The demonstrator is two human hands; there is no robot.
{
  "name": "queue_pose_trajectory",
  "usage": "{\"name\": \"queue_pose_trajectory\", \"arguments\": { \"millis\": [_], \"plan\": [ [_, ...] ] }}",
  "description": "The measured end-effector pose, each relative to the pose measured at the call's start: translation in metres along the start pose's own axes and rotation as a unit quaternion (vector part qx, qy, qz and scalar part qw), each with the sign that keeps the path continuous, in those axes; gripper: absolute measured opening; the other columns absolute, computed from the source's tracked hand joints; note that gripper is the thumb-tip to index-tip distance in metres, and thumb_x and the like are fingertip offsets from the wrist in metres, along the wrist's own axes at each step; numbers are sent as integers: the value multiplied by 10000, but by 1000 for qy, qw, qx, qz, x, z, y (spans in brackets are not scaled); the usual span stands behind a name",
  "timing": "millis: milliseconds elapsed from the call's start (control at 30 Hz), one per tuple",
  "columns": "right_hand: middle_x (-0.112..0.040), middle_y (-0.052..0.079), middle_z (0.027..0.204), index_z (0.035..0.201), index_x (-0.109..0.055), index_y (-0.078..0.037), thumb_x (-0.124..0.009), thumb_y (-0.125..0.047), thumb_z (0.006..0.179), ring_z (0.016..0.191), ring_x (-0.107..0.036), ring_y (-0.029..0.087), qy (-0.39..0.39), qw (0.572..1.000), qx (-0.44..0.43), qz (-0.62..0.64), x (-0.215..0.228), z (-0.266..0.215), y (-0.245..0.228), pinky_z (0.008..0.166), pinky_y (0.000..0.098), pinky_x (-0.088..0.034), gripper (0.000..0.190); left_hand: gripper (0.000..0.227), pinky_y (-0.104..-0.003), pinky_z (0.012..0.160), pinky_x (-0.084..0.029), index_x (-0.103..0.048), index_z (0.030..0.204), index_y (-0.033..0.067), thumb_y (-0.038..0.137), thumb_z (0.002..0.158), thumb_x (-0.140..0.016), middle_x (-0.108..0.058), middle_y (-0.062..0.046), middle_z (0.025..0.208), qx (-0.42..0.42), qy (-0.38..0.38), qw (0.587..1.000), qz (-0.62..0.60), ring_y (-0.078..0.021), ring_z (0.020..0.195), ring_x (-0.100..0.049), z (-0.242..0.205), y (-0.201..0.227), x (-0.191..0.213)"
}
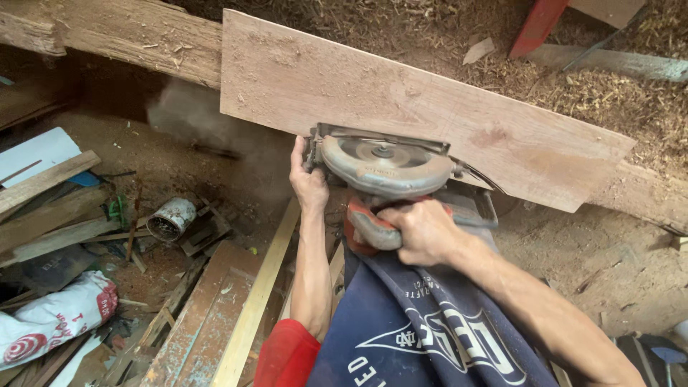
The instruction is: The person uses a circular saw to cut a plank of wood, then switches to an angle grinder to sand the edges of the cut piece. The person repositions the wood multiple times to sand different sections.
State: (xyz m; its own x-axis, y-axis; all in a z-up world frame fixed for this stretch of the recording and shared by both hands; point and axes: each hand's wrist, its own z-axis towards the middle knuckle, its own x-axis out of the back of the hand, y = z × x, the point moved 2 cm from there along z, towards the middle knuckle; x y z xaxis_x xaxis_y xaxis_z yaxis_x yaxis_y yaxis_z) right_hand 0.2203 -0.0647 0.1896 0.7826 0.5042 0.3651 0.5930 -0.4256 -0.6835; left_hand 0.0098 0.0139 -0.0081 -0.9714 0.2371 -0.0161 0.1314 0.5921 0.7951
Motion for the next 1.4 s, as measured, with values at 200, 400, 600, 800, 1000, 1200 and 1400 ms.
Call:
{"name": "queue_pose_trajectory", "arguments": {
  "millis": [200,400,600,800,1000,1200,1400],
  "plan": [
    [-732,217,806,1225,-641,-54,-670,-128,618,709,-719,407,-62,995,-72,-24,5,4,-52,641,516,-574,612,750,-352,1094,-499,-337,1558,-60,-8,908,-708,-480,-225,1547,52,-7,996,-74,-252,1326,-576,4,-11,3],
    [-720,241,811,1181,-623,-4,-694,-136,633,691,-703,431,-69,993,-93,-37,7,7,-77,608,533,-559,568,867,-356,1102,-492,-318,1562,-44,142,876,-814,-464,-185,1550,49,-30,993,-105,-237,1334,-563,3,-19,5],
    [-717,229,761,1095,-635,-5,-690,-125,624,673,-705,418,-71,991,-102,-46,6,11,-80,599,518,-561,488,801,-340,1111,-482,-378,1549,-54,120,890,-797,-519,-182,1524,53,-35,993,-95,-226,1332,-573,4,-22,11],
    [-716,221,747,1101,-663,-32,-682,-122,621,670,-710,406,-68,992,-95,-48,6,12,-71,606,518,-566,488,728,-339,1066,-516,-394,1544,-53,-38,881,-696,-564,-193,1465,77,-33,990,-113,-232,1254,-610,6,-23,10],
    [-718,219,724,1200,-691,-107,-714,-140,581,683,-705,412,-84,991,-97,-31,6,10,-52,642,530,-562,620,763,-339,1090,-503,-373,1555,-49,-159,806,-465,-556,-210,1470,69,-35,985,-153,-243,1278,-610,4,-15,7],
    [-707,219,706,1179,-710,-96,-691,-99,582,654,-699,406,-35,998,-50,-1,1,4,-23,630,501,-568,598,769,-327,1133,-476,-361,1550,-40,-115,791,-458,-483,-203,1533,53,-17,998,-22,-238,1335,-573,2,1,3],
    [-697,228,693,1184,-699,-81,-706,-110,534,652,-692,412,-31,999,-17,6,-3,0,4,642,492,-570,650,639,-322,1108,-497,-335,1565,-45,-14,958,-534,-503,-214,1519,-35,-39,999,-14,-231,1304,-586,-4,5,1]
  ]
}}
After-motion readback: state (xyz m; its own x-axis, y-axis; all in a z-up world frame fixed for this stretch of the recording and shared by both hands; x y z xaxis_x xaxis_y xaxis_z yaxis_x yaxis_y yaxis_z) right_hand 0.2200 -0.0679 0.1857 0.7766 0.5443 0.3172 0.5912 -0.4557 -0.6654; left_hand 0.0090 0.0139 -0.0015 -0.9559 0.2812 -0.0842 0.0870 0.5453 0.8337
